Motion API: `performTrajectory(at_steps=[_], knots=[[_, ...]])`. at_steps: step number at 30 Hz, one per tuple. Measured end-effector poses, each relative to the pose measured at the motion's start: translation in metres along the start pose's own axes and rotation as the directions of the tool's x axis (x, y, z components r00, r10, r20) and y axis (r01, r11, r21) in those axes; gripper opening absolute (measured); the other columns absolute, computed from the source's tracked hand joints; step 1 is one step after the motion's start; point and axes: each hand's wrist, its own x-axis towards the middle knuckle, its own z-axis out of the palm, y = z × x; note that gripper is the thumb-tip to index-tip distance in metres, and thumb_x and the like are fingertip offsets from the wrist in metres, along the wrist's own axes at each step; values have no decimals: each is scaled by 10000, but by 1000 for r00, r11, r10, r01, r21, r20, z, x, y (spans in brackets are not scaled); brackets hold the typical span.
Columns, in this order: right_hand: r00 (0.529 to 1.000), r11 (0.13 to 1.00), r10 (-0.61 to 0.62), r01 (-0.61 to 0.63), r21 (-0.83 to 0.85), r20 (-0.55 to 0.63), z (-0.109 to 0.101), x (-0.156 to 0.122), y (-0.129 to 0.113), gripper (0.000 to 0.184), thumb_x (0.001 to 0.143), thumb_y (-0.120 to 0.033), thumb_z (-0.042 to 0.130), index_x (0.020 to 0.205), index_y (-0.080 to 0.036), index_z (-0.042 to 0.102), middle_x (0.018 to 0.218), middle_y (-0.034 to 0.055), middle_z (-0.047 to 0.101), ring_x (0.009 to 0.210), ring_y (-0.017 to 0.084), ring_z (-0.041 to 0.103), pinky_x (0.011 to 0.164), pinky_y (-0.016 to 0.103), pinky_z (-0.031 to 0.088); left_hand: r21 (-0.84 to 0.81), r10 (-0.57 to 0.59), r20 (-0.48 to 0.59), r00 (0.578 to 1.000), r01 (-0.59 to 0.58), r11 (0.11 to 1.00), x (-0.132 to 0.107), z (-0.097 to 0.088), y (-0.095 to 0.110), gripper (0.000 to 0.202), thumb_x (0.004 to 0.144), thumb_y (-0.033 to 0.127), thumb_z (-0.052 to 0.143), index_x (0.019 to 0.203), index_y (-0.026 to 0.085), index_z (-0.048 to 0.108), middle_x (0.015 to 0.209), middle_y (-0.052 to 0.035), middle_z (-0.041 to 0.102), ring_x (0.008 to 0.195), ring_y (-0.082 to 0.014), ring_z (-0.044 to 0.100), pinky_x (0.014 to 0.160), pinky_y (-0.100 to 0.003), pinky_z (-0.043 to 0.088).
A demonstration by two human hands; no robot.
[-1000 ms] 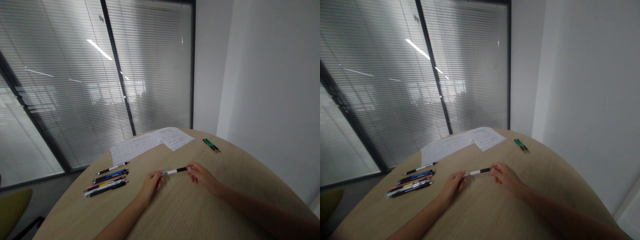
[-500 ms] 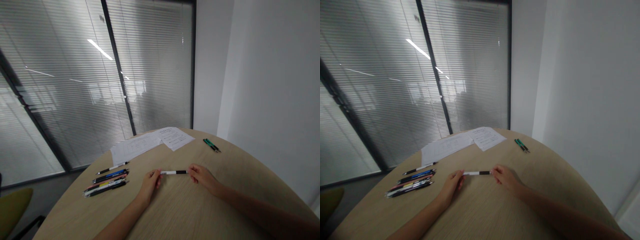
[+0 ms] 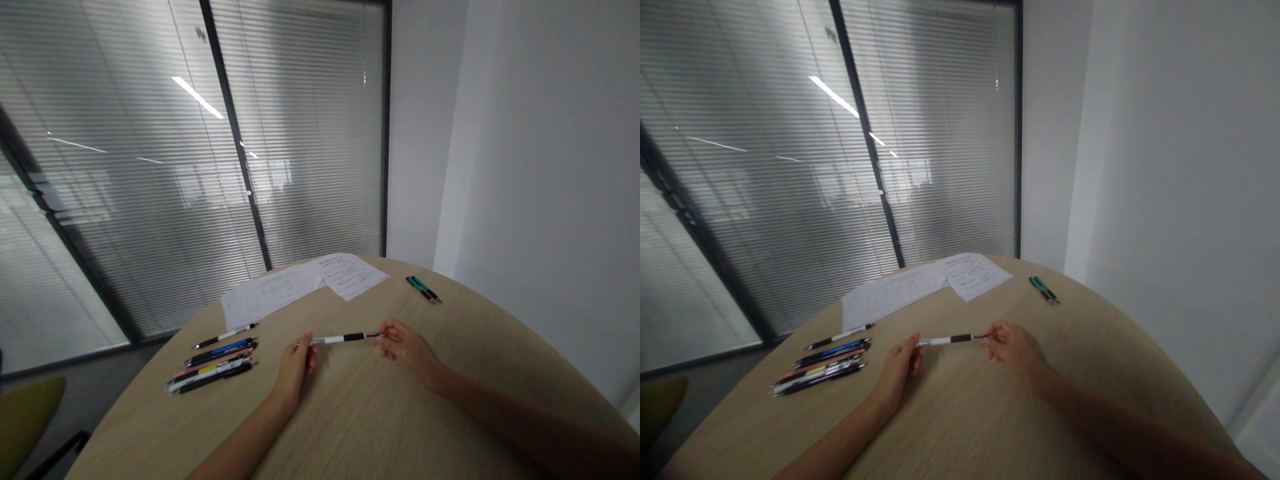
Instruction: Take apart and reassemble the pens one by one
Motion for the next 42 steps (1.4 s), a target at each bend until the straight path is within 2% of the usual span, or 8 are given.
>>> performTrajectory(at_steps=[12,16,21,24,28,33,38,42], knots=[[999,981,-34,27,-193,-32,-14,6,2,162,670,-240,458,801,-191,539,521,-46,452,447,89,436,431,204,333,-17,32,-87,996,-34,999,4,-4,-4,465,567,603,491,464,150,496,333,57,383,324,-77,335,366,-199,241],[981,875,-192,177,-451,12,-18,4,1,112,667,-202,466,747,-186,543,583,-15,504,516,110,467,481,219,356,-32,35,-100,994,-39,999,4,-4,-3,455,579,585,497,455,148,500,334,56,384,318,-78,338,355,-198,245],[969,777,-240,230,-587,62,-26,8,3,111,710,-237,462,755,-188,551,639,9,553,575,130,506,538,238,388,-51,32,-139,990,-39,998,5,-6,-2,436,579,557,503,448,141,505,336,53,391,324,-74,339,359,-194,253],[973,782,-232,194,-592,12,-34,16,8,127,714,-262,464,767,-187,551,669,19,566,613,142,519,580,257,405,-84,45,-185,982,-61,995,7,-8,-2,411,589,530,510,476,135,518,358,49,407,335,-77,353,363,-196,263],[982,880,-121,40,-473,-144,-41,27,14,122,702,-257,453,765,-183,526,684,27,570,612,143,531,554,252,420,-106,85,-209,974,-109,988,10,-11,-3,380,608,504,511,510,137,515,400,44,429,360,-80,373,373,-196,286],[982,944,-9,-53,-324,-189,-42,29,14,111,703,-261,442,761,-191,505,667,7,550,531,114,513,468,217,404,58,193,-30,981,-191,980,4,-5,-3,341,608,473,529,483,159,482,391,67,396,369,-75,366,378,-187,278],[981,950,-6,-55,-307,-196,-42,27,15,116,689,-251,462,778,-190,506,684,10,556,548,113,514,473,214,404,146,122,264,957,-165,975,-7,4,-1,289,613,429,541,547,148,537,417,56,462,360,-66,370,392,-188,286],[982,954,-25,-32,-297,-186,-42,28,18,113,685,-258,467,764,-191,511,675,8,555,568,118,522,485,218,412,155,70,358,931,-133,979,-6,5,-3,285,605,427,559,567,145,551,445,41,503,374,-67,388,405,-189,297]])
